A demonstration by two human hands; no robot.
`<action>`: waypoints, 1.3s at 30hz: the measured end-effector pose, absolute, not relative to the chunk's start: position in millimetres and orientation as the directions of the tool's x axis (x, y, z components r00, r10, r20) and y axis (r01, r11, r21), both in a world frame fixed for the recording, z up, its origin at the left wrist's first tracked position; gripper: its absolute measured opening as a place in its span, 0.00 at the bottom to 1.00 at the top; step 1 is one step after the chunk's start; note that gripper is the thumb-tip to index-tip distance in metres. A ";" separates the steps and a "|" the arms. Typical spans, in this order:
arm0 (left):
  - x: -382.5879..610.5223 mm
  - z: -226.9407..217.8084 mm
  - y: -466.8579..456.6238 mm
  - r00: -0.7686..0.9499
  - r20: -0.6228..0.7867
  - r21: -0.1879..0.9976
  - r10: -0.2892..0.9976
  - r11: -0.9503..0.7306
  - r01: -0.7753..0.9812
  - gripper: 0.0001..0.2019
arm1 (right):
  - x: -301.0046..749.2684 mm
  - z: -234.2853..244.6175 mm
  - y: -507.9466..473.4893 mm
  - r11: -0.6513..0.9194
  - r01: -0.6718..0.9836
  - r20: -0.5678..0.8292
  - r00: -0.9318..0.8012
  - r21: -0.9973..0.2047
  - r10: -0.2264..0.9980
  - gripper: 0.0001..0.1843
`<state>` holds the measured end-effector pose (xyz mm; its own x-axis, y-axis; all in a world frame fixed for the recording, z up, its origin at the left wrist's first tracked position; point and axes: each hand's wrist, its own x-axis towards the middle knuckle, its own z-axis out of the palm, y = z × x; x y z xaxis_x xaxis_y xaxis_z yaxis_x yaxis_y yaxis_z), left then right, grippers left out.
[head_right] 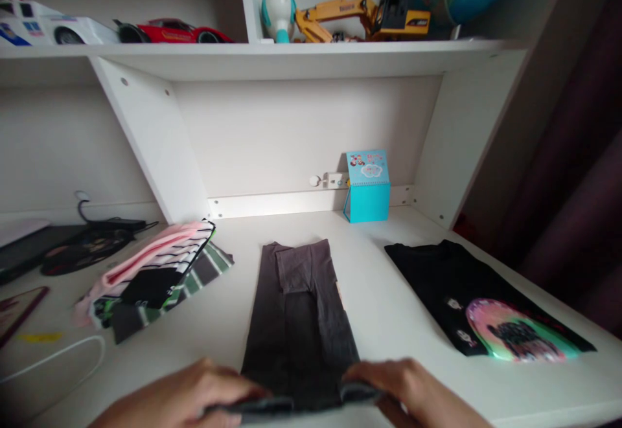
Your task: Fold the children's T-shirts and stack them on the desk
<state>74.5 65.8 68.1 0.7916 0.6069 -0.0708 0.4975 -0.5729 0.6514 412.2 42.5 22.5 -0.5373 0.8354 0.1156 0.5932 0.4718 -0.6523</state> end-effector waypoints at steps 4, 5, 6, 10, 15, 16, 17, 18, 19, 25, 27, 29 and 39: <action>83.2 98.6 162.5 0.613 0.049 0.721 0.789 -0.453 0.525 0.17 | 398.6 71.5 141.9 0.443 0.575 0.209 -0.427 -0.688 0.880 0.15; 85.0 93.6 191.3 0.586 0.099 0.740 0.804 -0.453 0.497 0.16 | 392.9 71.2 171.7 0.429 0.554 0.252 -0.367 -0.713 0.895 0.15; 86.6 84.4 218.7 0.562 0.108 0.766 0.820 -0.429 0.479 0.14 | 386.9 65.7 200.0 0.370 0.568 0.246 -0.286 -0.735 0.926 0.15; 89.5 27.7 290.4 0.346 -0.048 0.848 0.937 -0.144 0.509 0.11 | 365.9 14.3 272.7 0.165 0.685 0.153 -0.079 -0.709 0.985 0.12; 84.6 -9.7 305.7 0.322 0.024 0.846 0.946 -0.191 0.498 0.13 | 363.3 -30.4 287.1 0.107 0.763 0.202 0.031 -0.638 0.979 0.06; 83.4 -10.4 306.9 0.323 0.040 0.848 0.945 -0.203 0.489 0.14 | 364.9 -32.6 287.4 0.099 0.769 0.212 0.048 -0.631 0.976 0.07; 82.3 -10.1 308.8 0.321 0.060 0.842 0.945 -0.220 0.493 0.14 | 366.4 -33.5 287.8 0.093 0.774 0.223 0.063 -0.627 0.973 0.08; 81.4 -9.7 311.5 0.313 0.085 0.825 0.946 -0.242 0.510 0.15 | 367.7 -33.6 288.5 0.089 0.777 0.233 0.076 -0.623 0.970 0.09; 80.8 -9.8 314.6 0.300 0.112 0.801 0.947 -0.265 0.537 0.15 | 368.5 -33.6 289.3 0.085 0.780 0.243 0.088 -0.619 0.966 0.10; 77.7 -26.5 324.4 0.178 0.200 0.643 0.964 -0.266 0.718 0.13 | 366.3 -43.3 288.6 0.057 0.815 0.262 0.118 -0.576 0.958 0.18; 77.1 -30.3 322.0 0.165 0.203 0.608 0.965 -0.256 0.751 0.13 | 365.2 -47.3 287.6 0.058 0.829 0.257 0.105 -0.556 0.961 0.19; 77.7 -29.9 318.6 0.191 0.194 0.592 0.962 -0.270 0.760 0.12 | 364.5 -48.9 287.7 0.063 0.833 0.242 0.086 -0.549 0.966 0.18; 89.9 -21.5 309.9 0.321 0.137 0.703 0.937 -0.320 0.635 0.13 | 364.6 -37.7 281.7 0.053 0.746 0.186 0.096 -0.664 0.978 0.14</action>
<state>89.9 309.9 -21.5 0.3205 0.9373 0.1368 0.6355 -0.3199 0.7027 364.6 281.7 -37.7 0.0956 0.9779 0.1858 0.7463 0.0531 -0.6635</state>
